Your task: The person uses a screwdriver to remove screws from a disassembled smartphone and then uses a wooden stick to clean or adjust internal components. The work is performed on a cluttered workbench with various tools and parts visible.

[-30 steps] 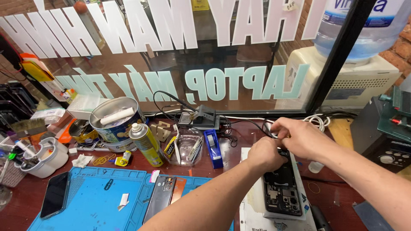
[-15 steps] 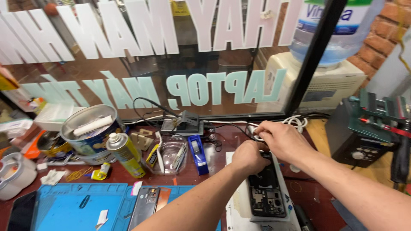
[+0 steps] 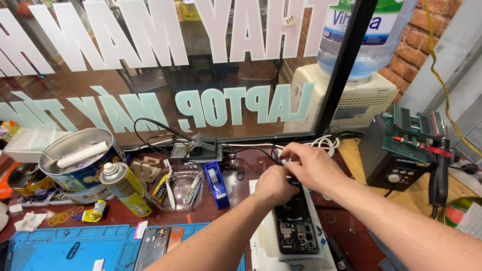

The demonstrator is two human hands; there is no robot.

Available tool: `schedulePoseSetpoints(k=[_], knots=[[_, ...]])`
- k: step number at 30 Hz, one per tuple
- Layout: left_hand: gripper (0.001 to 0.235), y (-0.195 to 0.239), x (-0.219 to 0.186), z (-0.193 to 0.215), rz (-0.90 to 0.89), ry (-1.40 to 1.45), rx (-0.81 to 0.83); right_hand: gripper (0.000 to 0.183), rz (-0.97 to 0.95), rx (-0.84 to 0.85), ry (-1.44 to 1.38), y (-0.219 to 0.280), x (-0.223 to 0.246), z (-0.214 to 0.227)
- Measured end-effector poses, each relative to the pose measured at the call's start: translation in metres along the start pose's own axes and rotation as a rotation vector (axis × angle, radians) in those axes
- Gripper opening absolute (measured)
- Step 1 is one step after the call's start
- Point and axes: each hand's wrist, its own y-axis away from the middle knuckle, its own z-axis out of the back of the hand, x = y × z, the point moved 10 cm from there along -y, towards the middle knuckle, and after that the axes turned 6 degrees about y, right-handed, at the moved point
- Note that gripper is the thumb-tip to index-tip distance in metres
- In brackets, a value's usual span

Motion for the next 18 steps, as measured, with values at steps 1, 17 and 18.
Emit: schedulePoseSetpoints(k=[1,17,18], knots=[[0.044,0.000,-0.001,0.001,-0.008,0.008,0.001,0.023,-0.015,-0.007,-0.039,-0.002,-0.001,0.000],[0.047,0.006,-0.003,0.004,0.027,-0.017,0.005,0.032,-0.091,0.151,-0.143,-0.001,-0.007,-0.006],[0.047,0.006,-0.006,0.004,0.012,-0.023,0.009,0.033,-0.046,0.145,-0.080,0.000,-0.002,-0.003]])
